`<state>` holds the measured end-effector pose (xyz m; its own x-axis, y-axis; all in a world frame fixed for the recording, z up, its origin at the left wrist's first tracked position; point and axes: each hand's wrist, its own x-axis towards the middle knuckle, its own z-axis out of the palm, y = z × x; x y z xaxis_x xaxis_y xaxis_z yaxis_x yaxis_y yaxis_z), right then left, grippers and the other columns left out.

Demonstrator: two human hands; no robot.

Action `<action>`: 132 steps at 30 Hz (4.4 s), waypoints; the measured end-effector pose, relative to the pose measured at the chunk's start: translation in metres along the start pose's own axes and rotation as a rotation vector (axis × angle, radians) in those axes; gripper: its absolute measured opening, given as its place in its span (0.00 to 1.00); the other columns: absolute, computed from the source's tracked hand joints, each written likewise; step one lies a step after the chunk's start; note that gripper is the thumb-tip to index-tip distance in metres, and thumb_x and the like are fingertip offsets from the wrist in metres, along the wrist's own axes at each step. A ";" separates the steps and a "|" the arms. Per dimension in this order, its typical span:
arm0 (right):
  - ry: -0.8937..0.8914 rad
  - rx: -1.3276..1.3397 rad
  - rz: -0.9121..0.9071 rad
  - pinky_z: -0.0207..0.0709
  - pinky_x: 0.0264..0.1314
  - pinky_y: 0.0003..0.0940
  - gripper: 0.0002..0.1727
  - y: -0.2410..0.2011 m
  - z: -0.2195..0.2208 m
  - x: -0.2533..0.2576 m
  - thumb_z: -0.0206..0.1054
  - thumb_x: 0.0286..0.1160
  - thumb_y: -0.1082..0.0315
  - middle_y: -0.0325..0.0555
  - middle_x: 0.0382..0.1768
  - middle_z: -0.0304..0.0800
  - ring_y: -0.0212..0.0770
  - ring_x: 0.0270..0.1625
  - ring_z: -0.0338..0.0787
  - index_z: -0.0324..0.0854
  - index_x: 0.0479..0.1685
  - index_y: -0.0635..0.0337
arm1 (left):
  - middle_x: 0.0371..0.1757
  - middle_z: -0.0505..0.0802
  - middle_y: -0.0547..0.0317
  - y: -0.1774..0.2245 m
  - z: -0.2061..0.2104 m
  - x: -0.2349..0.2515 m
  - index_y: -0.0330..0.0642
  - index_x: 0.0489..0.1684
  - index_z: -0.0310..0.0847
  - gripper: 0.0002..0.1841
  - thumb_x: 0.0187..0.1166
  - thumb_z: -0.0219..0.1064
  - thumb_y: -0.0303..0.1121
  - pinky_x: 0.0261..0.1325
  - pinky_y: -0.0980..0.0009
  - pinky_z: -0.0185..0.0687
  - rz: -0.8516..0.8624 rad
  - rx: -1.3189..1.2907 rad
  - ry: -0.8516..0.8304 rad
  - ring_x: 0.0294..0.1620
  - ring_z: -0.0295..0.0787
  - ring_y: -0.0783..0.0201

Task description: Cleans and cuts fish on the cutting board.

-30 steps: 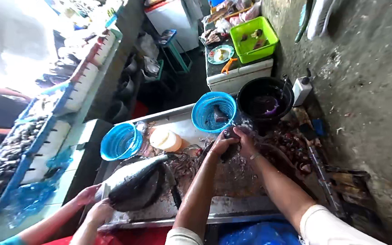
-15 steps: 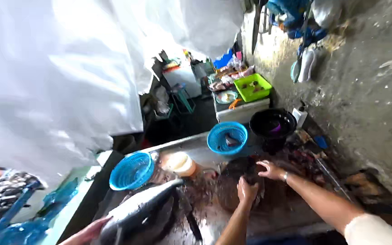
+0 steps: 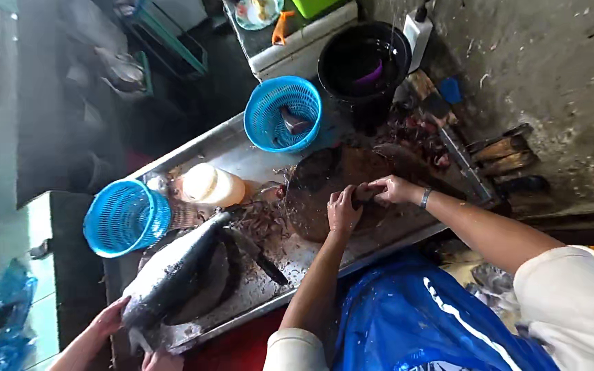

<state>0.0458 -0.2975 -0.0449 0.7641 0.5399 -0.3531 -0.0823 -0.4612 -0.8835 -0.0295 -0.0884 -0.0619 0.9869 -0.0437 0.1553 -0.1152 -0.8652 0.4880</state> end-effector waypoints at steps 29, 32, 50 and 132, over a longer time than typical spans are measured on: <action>-0.661 0.323 0.336 0.93 0.31 0.58 0.29 0.011 0.011 0.083 0.73 0.62 0.70 0.54 0.29 0.90 0.57 0.26 0.95 0.70 0.66 0.59 | 0.64 0.93 0.60 -0.027 -0.036 0.036 0.55 0.80 0.74 0.45 0.54 0.87 0.44 0.66 0.50 0.87 -0.338 -0.210 -0.378 0.65 0.90 0.60; -0.615 0.316 0.303 0.93 0.28 0.57 0.28 0.010 0.015 0.083 0.72 0.61 0.69 0.51 0.24 0.88 0.54 0.22 0.93 0.70 0.66 0.56 | 0.66 0.93 0.56 -0.020 -0.039 0.037 0.51 0.82 0.74 0.46 0.53 0.88 0.41 0.69 0.49 0.85 -0.317 -0.210 -0.361 0.67 0.89 0.57; -0.099 -0.360 -0.563 0.78 0.76 0.54 0.29 0.054 -0.002 0.046 0.69 0.81 0.48 0.66 0.64 0.90 0.59 0.68 0.90 0.88 0.59 0.70 | 0.60 0.94 0.58 -0.009 -0.027 0.037 0.54 0.74 0.81 0.37 0.56 0.84 0.46 0.64 0.49 0.86 -0.288 -0.081 -0.381 0.64 0.90 0.56; -0.348 0.302 0.427 0.81 0.27 0.32 0.20 0.010 0.022 0.014 0.60 0.82 0.69 0.39 0.27 0.80 0.33 0.21 0.78 0.74 0.72 0.52 | 0.70 0.90 0.71 -0.040 0.003 -0.005 0.68 0.74 0.81 0.39 0.52 0.84 0.53 0.78 0.48 0.76 -0.072 0.015 -0.282 0.75 0.82 0.62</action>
<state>0.0418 -0.2794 -0.0658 0.3749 0.5730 -0.7288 -0.5505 -0.4949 -0.6723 -0.0298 -0.0546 -0.0850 0.9852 -0.1172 -0.1249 -0.0440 -0.8781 0.4764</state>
